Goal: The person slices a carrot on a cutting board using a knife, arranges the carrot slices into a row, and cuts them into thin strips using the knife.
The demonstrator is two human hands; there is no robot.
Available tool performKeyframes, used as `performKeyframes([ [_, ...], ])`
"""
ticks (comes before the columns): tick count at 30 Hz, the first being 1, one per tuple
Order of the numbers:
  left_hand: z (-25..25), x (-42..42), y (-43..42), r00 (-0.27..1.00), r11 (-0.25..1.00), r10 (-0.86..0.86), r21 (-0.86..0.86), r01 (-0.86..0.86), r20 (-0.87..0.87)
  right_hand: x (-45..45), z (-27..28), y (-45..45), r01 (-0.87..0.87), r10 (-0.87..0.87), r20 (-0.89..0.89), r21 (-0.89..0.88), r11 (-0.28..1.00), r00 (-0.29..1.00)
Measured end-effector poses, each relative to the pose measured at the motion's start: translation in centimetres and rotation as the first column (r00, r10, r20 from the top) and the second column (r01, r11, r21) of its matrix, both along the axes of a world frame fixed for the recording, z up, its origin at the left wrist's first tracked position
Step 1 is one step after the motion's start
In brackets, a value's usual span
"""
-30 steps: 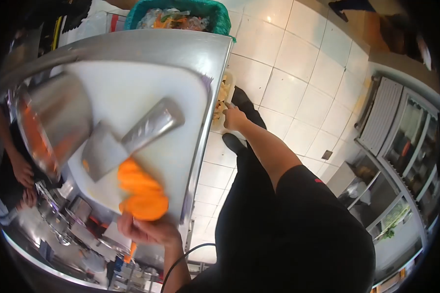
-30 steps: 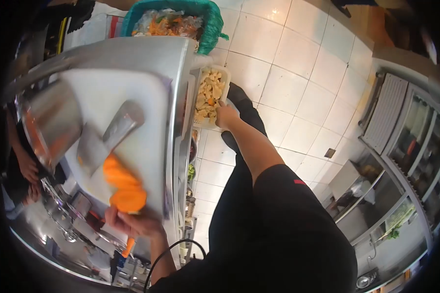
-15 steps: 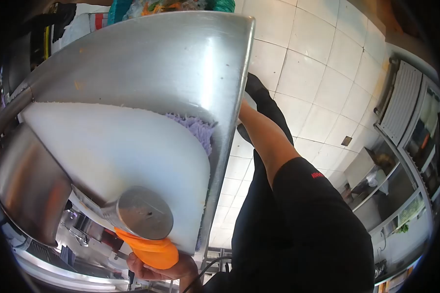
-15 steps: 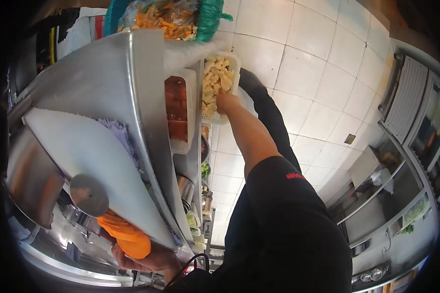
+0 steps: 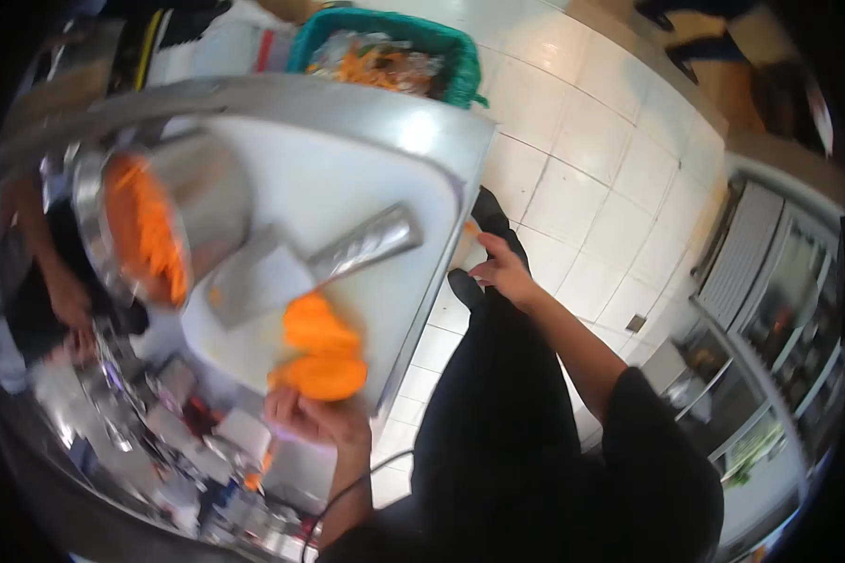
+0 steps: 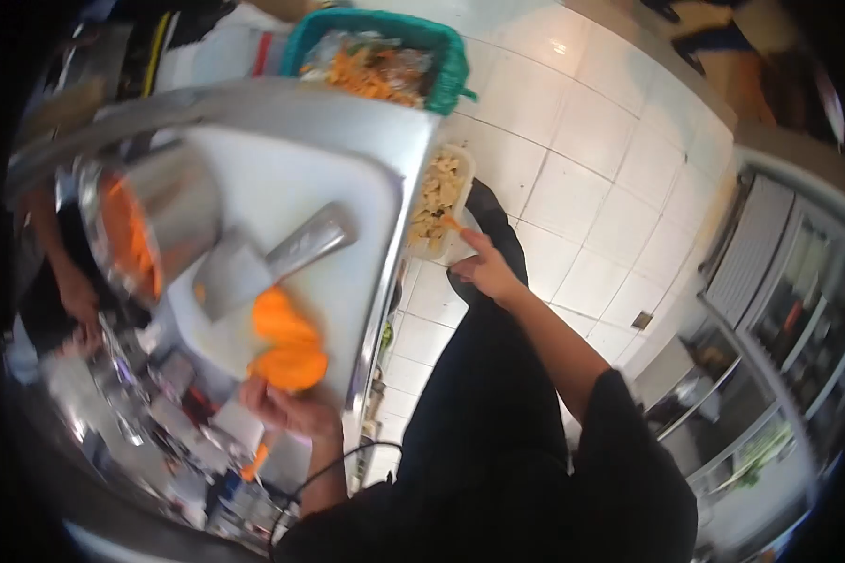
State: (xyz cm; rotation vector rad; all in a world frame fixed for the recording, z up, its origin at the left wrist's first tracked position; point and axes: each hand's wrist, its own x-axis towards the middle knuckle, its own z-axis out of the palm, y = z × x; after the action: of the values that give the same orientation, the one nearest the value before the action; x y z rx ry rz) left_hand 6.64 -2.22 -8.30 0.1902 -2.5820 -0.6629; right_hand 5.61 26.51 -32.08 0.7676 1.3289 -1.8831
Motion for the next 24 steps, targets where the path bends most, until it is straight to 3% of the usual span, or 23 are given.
performKeyframes([
  [2,-1.1,0.5,0.0,0.997,0.990,0.074,0.118,-0.072,-0.015,-1.1,5.6,2.4,0.007,0.001,-0.144,0.057,0.998,0.990],
  [6,0.0,-0.7,0.4,1.000,0.979,-0.008,0.202,0.010,-0.012,-5.7,20.7,4.8,0.071,0.054,-0.497,0.230,0.971,0.866],
  [8,-0.2,-0.7,0.6,0.999,0.976,0.023,0.216,-0.016,-0.030,-7.0,26.5,4.3,0.052,0.067,-0.630,0.168,0.984,0.774],
  [10,-0.1,-1.2,0.9,0.997,0.979,0.067,0.196,-0.056,-0.048,-7.8,31.0,2.6,-0.036,0.067,-0.643,0.060,0.998,0.763],
  [14,0.0,-1.6,1.3,0.993,0.978,0.100,0.192,-0.085,-0.066,-8.4,34.8,-2.3,-0.276,0.134,-0.656,-0.117,0.954,0.743],
  [20,0.6,-1.9,1.4,0.988,0.978,0.137,0.167,-0.124,-0.070,-8.2,32.0,-7.6,-0.528,0.377,-0.505,-0.193,0.827,0.776],
  [22,0.7,-1.8,1.4,0.987,0.977,0.136,0.175,-0.120,-0.081,-7.5,30.9,-8.0,-0.551,0.416,-0.507,-0.147,0.821,0.755],
  [24,1.0,-1.9,1.4,0.988,0.977,0.128,0.183,-0.112,-0.082,-6.8,31.2,-7.3,-0.562,0.567,-0.533,0.194,0.804,0.628],
])
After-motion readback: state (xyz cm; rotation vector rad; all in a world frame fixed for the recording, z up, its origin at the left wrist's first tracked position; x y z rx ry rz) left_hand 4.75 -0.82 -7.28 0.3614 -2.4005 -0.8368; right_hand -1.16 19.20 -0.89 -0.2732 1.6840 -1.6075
